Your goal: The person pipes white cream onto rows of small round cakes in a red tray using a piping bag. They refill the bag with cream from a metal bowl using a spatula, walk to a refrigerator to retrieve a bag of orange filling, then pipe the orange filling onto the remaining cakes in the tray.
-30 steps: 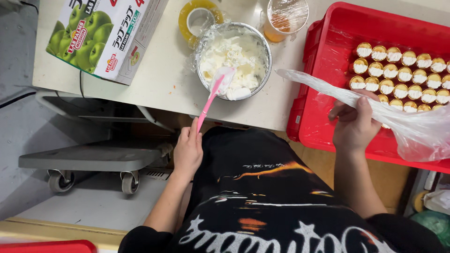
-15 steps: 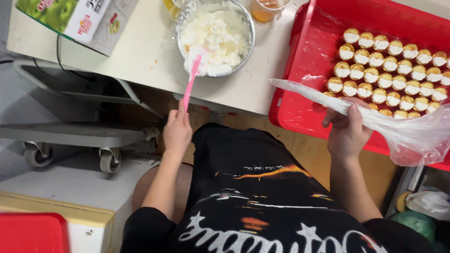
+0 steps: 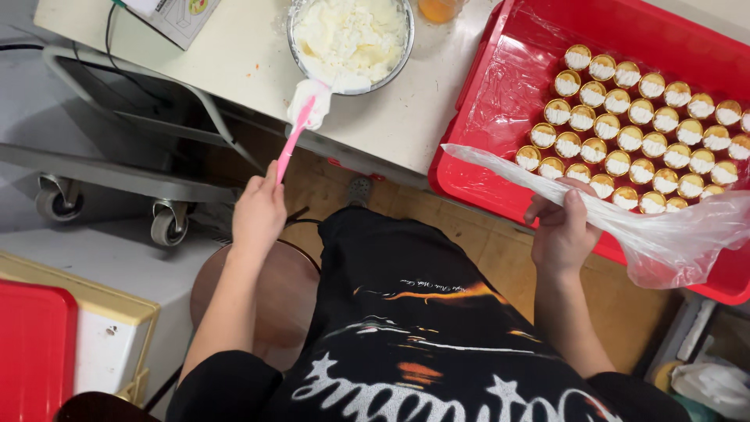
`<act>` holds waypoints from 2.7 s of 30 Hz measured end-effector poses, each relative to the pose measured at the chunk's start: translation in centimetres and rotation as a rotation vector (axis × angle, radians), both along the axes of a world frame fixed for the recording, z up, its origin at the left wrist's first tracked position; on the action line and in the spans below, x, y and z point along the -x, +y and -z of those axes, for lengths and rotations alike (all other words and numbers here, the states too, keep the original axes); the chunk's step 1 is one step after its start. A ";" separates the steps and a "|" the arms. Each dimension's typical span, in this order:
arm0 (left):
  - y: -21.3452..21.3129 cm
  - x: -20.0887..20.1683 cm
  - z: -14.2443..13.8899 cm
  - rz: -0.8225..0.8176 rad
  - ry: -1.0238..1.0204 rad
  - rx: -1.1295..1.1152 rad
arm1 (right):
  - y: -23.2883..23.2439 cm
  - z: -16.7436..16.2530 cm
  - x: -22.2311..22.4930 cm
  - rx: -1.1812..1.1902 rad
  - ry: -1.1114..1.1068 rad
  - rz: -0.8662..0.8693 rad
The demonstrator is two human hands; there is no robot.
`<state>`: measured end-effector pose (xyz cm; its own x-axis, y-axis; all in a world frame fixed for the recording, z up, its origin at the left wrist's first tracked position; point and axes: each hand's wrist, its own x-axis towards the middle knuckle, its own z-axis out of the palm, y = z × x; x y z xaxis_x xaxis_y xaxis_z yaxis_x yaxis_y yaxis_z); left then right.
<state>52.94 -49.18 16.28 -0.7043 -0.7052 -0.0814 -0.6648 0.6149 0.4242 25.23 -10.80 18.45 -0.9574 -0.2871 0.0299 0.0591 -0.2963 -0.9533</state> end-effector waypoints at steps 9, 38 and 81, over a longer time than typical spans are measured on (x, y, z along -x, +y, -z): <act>2.8 1.6 -2.1 -0.056 0.315 -0.009 | 2.9 1.5 0.9 0.057 -0.035 0.017; 0.9 2.4 5.2 -0.048 -0.047 0.074 | -4.0 0.5 2.9 -0.013 -0.013 -0.115; 64.7 38.3 5.0 0.862 0.115 -1.407 | 55.3 2.3 -6.1 0.033 -0.074 1.282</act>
